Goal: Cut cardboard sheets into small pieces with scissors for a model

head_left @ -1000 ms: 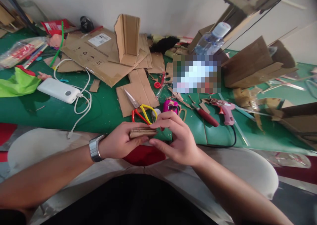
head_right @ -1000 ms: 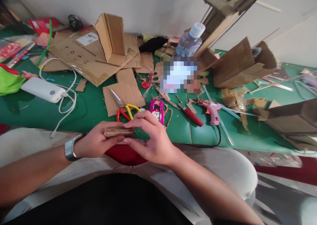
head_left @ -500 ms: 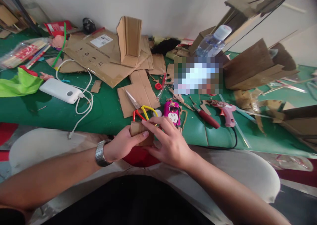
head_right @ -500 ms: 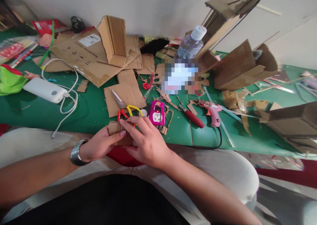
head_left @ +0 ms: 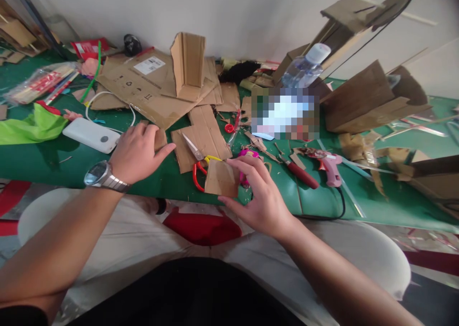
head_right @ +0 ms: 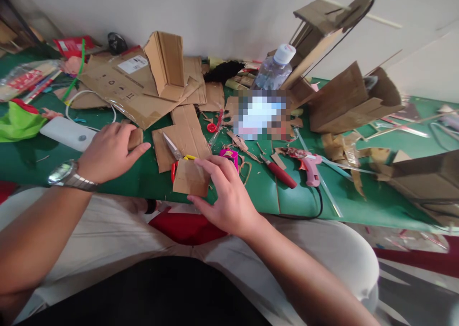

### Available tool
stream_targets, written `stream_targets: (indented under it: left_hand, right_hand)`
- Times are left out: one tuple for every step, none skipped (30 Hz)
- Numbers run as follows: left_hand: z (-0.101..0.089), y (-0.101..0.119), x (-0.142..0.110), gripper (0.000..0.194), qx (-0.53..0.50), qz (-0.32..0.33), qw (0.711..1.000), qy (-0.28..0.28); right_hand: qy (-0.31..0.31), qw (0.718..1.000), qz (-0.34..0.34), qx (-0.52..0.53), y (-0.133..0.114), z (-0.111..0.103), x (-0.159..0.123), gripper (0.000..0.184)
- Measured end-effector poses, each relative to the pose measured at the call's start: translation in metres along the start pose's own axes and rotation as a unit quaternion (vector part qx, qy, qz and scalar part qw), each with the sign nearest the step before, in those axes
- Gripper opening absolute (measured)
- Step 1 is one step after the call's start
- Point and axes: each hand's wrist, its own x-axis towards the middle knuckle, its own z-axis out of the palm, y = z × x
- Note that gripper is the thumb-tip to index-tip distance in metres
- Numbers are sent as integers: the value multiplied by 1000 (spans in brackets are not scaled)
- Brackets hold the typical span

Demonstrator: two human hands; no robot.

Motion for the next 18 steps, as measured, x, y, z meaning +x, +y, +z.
stream_targets:
  left_hand:
    - [3,-3,0,63,44,-5,999,-22]
    - [6,-4,0,64,76,-4,996,-44]
    - [9,-3,-1,64,98,1,993,-64]
    - [12,-2,-2,64,111,7,991,-81]
    - [14,-2,-3,63,117,13,989,-95]
    - [15,-1,-3,64,118,15,987,-104]
    - [16,0,-3,67,117,14,987,-108]
    - [16,0,-3,71,112,13,988,-108]
    - [15,0,-2,75,106,17,989,-103]
    - [14,1,-2,76,96,28,990,-95]
    - [12,2,-1,72,85,45,992,-85]
    - [11,4,-1,64,71,64,993,-72]
    - [10,6,0,56,56,82,993,-57]
    - [9,9,0,50,37,98,994,-43]
    - [10,13,0,48,16,112,993,-33]
    - [11,16,0,49,-4,125,992,-28]
    - [14,20,0,51,-21,140,989,-29]
    - [18,23,0,54,-34,160,986,-36]
  right_hand:
    - [-4,1000,-2,-5,0,1,0,71]
    - [-8,1000,-5,-11,0,1,0,71]
    - [-12,1000,-9,-17,0,2,-1,70]
    - [-14,1000,-13,-23,0,2,-1,70]
    - [-17,999,-16,-29,0,3,-1,70]
    - [-21,999,-18,-34,0,2,-1,70]
    - [-25,999,-17,-38,0,2,-1,70]
    - [-30,999,-17,-39,1,2,0,71]
    - [-35,998,-15,-40,1,1,0,71]
    - [-39,998,-14,-41,1,1,1,71]
    - [-43,998,-13,-42,1,1,1,71]
    - [-46,998,-12,-45,1,1,1,70]
    - [-51,998,-11,-47,1,1,2,70]
    - [-57,997,-8,-50,1,1,2,68]
    - [-66,996,-5,-52,0,2,2,67]
    - [-75,996,-2,-53,0,2,2,66]
    - [-85,995,0,-53,-1,3,2,66]
    - [-93,994,0,-53,-1,4,2,66]
